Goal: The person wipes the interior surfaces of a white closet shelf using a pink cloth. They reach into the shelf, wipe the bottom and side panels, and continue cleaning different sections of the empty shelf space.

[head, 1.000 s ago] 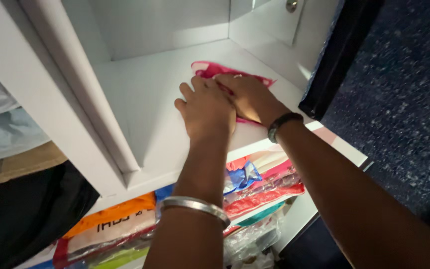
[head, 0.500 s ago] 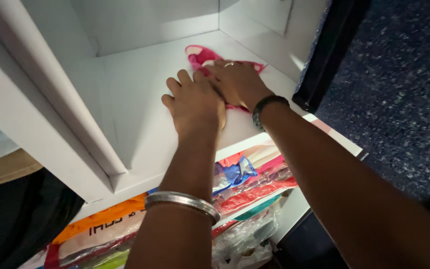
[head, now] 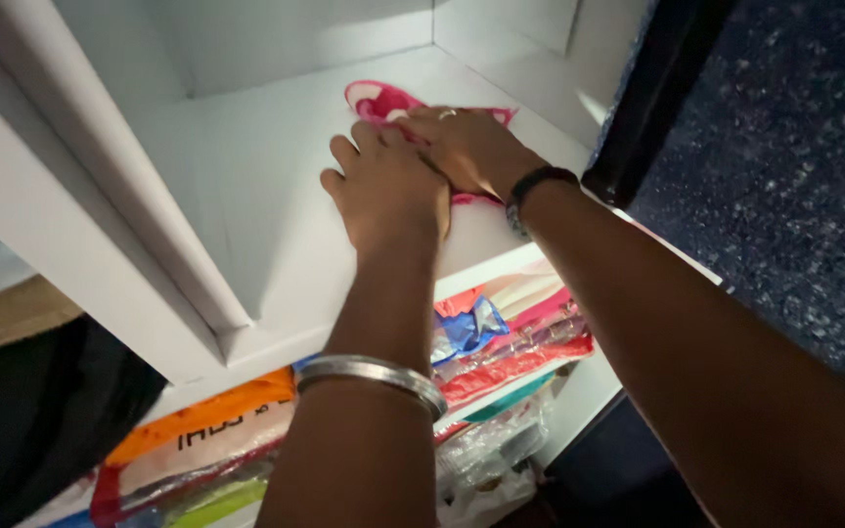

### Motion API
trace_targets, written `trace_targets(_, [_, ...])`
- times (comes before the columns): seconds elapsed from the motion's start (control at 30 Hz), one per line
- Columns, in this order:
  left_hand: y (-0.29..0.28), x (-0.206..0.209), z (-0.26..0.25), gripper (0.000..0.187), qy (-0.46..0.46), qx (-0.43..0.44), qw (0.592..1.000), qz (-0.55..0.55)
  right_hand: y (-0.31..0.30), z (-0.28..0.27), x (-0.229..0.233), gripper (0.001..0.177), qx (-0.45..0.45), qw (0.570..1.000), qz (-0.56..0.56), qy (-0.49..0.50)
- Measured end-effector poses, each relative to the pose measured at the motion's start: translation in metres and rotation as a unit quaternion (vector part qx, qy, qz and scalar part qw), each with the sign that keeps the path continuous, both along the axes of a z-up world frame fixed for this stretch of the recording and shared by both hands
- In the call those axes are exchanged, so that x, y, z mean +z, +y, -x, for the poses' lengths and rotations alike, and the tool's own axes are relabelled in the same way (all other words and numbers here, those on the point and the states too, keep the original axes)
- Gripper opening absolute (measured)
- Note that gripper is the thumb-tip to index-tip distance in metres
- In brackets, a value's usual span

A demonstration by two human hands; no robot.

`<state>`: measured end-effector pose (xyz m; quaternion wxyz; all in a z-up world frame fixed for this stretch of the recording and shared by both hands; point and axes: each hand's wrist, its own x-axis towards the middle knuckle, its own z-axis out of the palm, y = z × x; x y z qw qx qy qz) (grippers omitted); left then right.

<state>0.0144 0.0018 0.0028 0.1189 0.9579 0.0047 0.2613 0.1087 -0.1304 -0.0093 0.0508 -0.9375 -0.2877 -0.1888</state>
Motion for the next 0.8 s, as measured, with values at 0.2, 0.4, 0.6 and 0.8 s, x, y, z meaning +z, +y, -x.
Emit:
trace_targets(0.2, [-0.004,-0.002,0.008,0.044,-0.016,-0.017,1.0,0.005,-0.016,0.006,-0.012,0.044,0.05,0.991,0.077,-0.094])
trace_targets(0.4, [-0.005,0.002,0.002,0.044,0.002,-0.01,1.0,0.019,-0.009,-0.01,-0.007,0.039,0.035,0.996,0.043,-0.077])
trace_targets(0.6, [-0.003,0.004,0.0,0.039,0.016,-0.015,0.999,0.028,0.001,-0.007,0.003,0.041,-0.013,0.999,-0.008,-0.041])
trace_targets(0.8, [-0.004,0.009,0.009,0.042,0.008,-0.02,0.999,0.024,-0.005,0.018,0.002,0.041,-0.036,0.996,0.019,-0.077])
